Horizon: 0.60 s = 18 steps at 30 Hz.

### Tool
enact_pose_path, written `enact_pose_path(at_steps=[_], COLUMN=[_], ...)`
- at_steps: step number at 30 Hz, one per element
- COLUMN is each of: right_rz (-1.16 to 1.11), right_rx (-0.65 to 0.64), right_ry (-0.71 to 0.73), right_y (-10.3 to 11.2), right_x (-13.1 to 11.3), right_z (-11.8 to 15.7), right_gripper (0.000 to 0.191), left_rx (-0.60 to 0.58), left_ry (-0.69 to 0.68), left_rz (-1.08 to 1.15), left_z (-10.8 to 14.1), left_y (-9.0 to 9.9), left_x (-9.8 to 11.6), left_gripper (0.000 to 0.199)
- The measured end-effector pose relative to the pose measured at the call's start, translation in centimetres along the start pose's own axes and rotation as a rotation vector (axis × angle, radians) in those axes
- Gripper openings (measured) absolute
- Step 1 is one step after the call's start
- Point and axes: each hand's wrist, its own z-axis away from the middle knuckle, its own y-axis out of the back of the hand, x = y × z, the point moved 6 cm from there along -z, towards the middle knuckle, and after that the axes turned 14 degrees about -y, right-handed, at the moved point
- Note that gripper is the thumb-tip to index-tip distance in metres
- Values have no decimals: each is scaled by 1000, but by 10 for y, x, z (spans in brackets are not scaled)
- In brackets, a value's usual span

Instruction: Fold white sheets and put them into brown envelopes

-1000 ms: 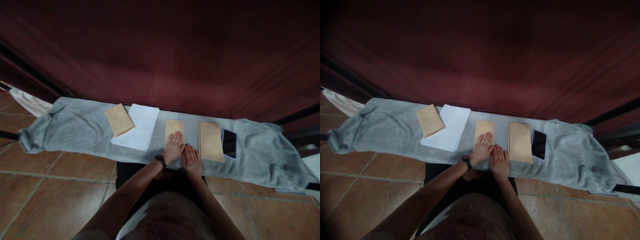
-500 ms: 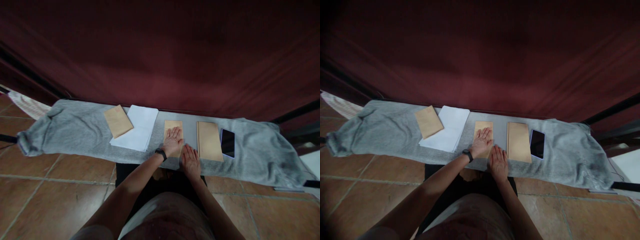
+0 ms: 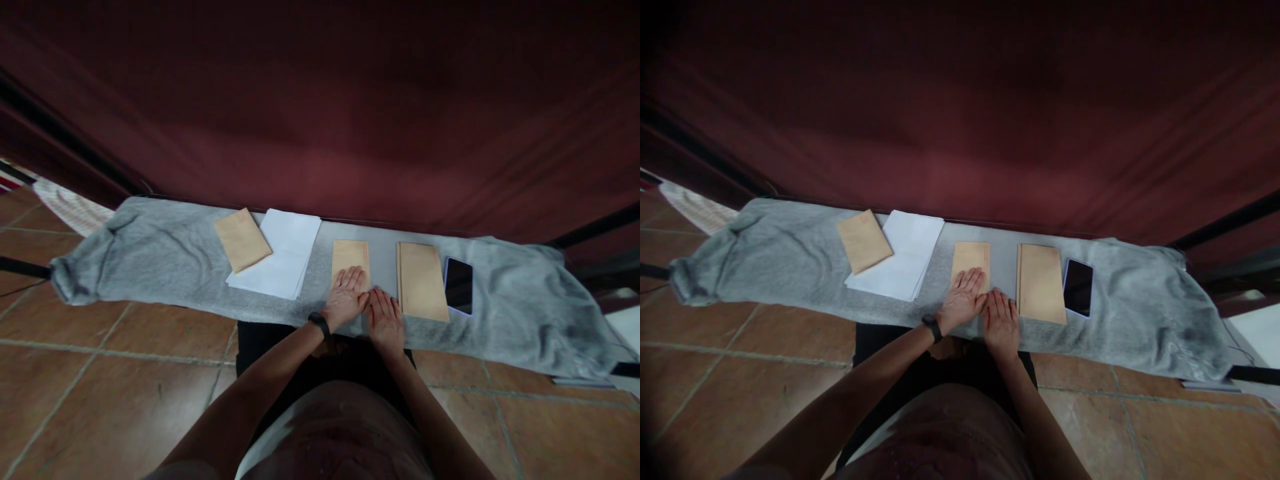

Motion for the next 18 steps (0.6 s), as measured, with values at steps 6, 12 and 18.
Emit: enact_pose_path(at_steps=[6, 12, 18], right_rz=[-110, -257, -143], right_rx=[-29, -176, -210], right_ry=[-53, 19, 52], right_y=[0, -4, -5], right_x=[1, -31, -48], right_z=[-4, -9, -6], right_gripper=[48, 54, 58], left_rx=[14, -31, -51], left_ry=[-36, -94, -81], left_rz=[-14, -29, -36], left_z=[18, 31, 40], left_y=[4, 0, -2], left_x=[13, 20, 21], left_gripper=[58, 60, 62])
